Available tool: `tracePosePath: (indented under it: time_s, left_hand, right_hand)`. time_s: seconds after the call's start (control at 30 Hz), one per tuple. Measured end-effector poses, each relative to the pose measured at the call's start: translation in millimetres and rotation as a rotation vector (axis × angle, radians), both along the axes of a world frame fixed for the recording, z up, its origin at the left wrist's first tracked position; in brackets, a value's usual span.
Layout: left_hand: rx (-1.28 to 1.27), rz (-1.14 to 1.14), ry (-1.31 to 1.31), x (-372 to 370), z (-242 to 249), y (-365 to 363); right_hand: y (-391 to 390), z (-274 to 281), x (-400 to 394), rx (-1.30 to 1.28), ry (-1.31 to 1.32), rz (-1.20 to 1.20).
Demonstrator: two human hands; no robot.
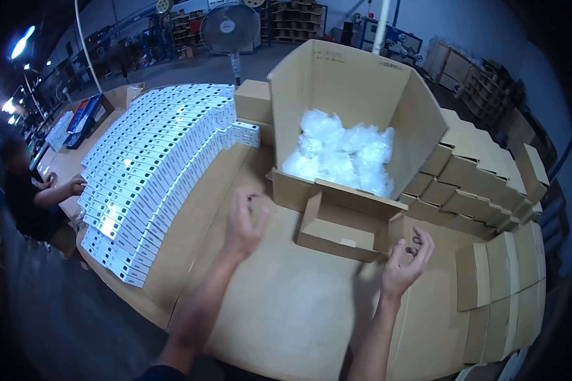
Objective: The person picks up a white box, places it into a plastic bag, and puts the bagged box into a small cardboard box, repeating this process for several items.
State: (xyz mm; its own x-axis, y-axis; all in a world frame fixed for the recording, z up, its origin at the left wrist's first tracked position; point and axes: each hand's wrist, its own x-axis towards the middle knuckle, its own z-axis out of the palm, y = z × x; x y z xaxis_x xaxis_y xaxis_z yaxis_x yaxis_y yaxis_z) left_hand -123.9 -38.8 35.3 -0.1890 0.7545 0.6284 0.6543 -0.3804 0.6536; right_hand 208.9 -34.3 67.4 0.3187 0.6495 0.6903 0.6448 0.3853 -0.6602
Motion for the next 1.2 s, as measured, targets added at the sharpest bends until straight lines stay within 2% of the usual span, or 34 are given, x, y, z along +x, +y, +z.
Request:
tracePosePath:
  time_s: [0.07,0.17,0.27,0.33,0.4,0.43,0.5,0.6,0.63,0.67,0.7,0.8,0.83,0.9,1.07,1.13,1.2]
  left_hand:
    - [-0.041,0.085,0.039,-44,2,19]
    - [-0.032,0.090,0.225,-96,-4,59]
    - [-0.051,0.052,0.334,-127,-7,104]
    - [0.019,0.012,0.367,-142,-19,143]
    - [0.096,0.013,0.396,-153,-32,180]
    - [0.110,0.017,0.512,-155,-28,186]
    - [0.068,0.073,0.558,-158,-30,209]
    - [0.070,0.100,0.576,-164,-38,234]
    - [0.056,0.092,0.575,-164,-38,236]
    - [0.042,0.086,0.574,-166,-37,236]
    - [0.175,0.078,0.545,-166,-36,230]
    - [0.097,0.116,0.669,-171,-35,227]
    - [0.055,0.186,0.711,-169,-35,226]
    - [0.122,0.191,0.603,-167,-34,215]
    - [0.263,0.187,0.277,-158,5,150]
    - [0.320,0.178,0.173,-144,23,108]
    - [0.380,0.189,0.194,-125,37,68]
  right_hand:
    - [-4,11,-24,0.081,-0.026,0.147]
    - [-4,43,-95,0.120,-0.109,0.523]
    - [10,56,-166,-0.078,-0.151,0.779]
    - [32,55,-203,0.031,-0.289,0.793]
    - [59,56,-236,0.011,-0.237,0.878]
    - [74,52,-255,0.039,-0.277,0.841]
    - [110,41,-292,0.036,-0.409,0.743]
    - [161,45,-336,-0.369,-0.102,0.708]
    - [195,23,-351,-0.166,-0.101,0.639]
    - [225,4,-362,0.035,-0.100,0.568]
    - [238,8,-362,-0.037,-0.047,0.623]
    - [246,3,-366,-0.066,-0.064,0.532]
    - [242,7,-361,-0.202,-0.038,0.550]
    - [222,23,-347,-0.476,0.023,0.581]
    - [168,48,-323,-0.759,0.379,0.901]
    - [141,59,-300,-0.775,0.415,1.146]
    - [110,80,-278,-0.781,0.441,1.315]
